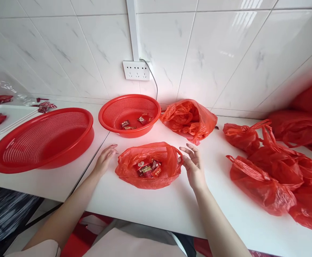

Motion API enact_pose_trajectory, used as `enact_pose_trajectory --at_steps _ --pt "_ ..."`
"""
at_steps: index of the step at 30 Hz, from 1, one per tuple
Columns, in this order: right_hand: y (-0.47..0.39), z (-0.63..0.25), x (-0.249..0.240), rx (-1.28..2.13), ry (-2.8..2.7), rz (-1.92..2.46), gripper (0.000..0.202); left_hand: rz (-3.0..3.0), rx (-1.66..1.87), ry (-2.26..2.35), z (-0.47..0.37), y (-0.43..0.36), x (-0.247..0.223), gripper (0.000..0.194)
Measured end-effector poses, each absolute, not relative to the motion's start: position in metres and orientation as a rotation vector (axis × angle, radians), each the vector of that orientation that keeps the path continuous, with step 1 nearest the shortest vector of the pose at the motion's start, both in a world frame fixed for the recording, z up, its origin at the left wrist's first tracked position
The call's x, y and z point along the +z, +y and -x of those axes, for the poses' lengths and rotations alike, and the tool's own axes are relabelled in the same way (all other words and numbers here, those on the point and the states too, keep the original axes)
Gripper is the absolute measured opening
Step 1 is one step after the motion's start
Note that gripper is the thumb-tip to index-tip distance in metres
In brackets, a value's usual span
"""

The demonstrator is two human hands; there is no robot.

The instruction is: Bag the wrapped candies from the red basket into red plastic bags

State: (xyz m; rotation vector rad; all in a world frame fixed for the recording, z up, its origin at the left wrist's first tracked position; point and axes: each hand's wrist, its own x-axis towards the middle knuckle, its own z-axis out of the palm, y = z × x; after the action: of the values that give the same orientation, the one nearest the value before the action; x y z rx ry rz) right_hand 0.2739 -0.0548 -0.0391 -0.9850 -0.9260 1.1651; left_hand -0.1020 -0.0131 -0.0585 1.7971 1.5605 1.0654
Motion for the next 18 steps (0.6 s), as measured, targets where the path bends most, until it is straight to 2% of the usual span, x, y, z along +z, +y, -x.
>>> enact_pose_trajectory --at_steps 4,8,14,18 --pt "-0.057 -0.271 -0.037 1.209 -1.009 0.966 0.041 -1.927 0.868 1.472 0.098 -0.018 -0.054 0.023" --pt "-0.055 -0.271 -0.027 1.056 -1.050 0.979 0.042 -1.534 1.171 1.373 0.096 -0.021 -0.037 0.022" --pt "-0.035 -0.279 0.046 0.730 -1.221 0.866 0.035 -1.085 1.387 1.072 0.090 -0.008 0.054 0.033" --pt "-0.022 -0.270 0.104 0.372 -1.367 0.750 0.023 -1.167 1.419 0.836 0.076 0.006 0.113 0.022"
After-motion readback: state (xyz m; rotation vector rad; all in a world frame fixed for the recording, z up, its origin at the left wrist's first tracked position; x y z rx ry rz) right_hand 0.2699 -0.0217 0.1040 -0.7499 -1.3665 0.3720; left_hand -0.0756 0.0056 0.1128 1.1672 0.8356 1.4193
